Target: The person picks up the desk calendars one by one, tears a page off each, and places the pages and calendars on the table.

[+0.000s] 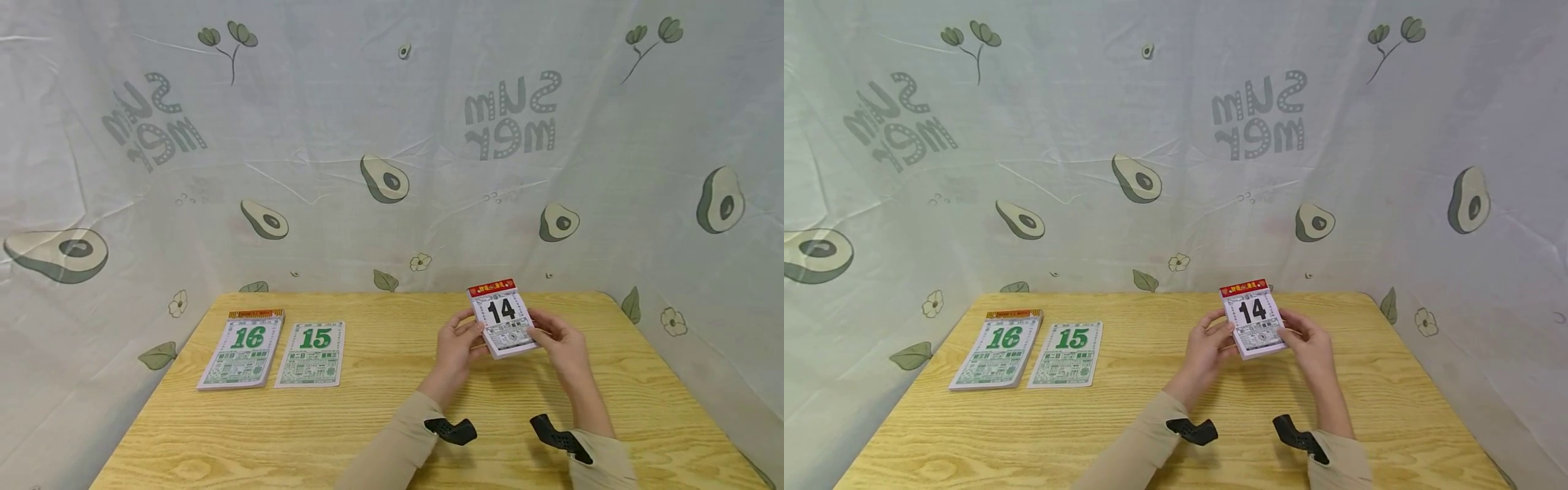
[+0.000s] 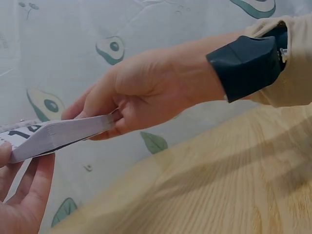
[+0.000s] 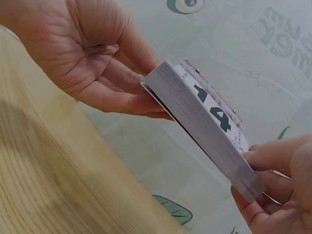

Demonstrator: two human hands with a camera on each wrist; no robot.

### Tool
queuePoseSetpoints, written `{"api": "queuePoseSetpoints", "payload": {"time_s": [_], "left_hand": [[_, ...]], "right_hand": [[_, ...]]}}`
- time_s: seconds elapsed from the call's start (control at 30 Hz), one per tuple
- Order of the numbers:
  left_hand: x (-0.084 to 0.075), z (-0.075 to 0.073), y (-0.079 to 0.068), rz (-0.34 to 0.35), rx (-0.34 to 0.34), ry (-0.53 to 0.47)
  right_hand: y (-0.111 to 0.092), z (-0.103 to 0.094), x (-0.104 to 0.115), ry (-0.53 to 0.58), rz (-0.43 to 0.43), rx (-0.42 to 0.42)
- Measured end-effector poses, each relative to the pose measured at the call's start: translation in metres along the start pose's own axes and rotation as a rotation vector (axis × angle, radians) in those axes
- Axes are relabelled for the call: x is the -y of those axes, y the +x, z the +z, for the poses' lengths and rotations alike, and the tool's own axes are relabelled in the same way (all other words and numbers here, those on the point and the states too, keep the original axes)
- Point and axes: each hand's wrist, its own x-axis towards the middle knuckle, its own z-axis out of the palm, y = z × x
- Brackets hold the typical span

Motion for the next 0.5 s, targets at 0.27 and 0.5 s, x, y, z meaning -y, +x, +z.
{"api": "queuePoseSetpoints", "payload": {"time_s": [0.27,0.5], "left_hand": [[-0.013,-0.017,0.000,-0.003,0.019,-0.002],[-0.027,-0.029,-0.004,-0.016,0.023,-0.003]], "right_hand": [[0.000,0.012,0.006,-0.005,-0.006,0.038],[-0.002,0.026,0.016,0.000,-0.012,0.038]]}}
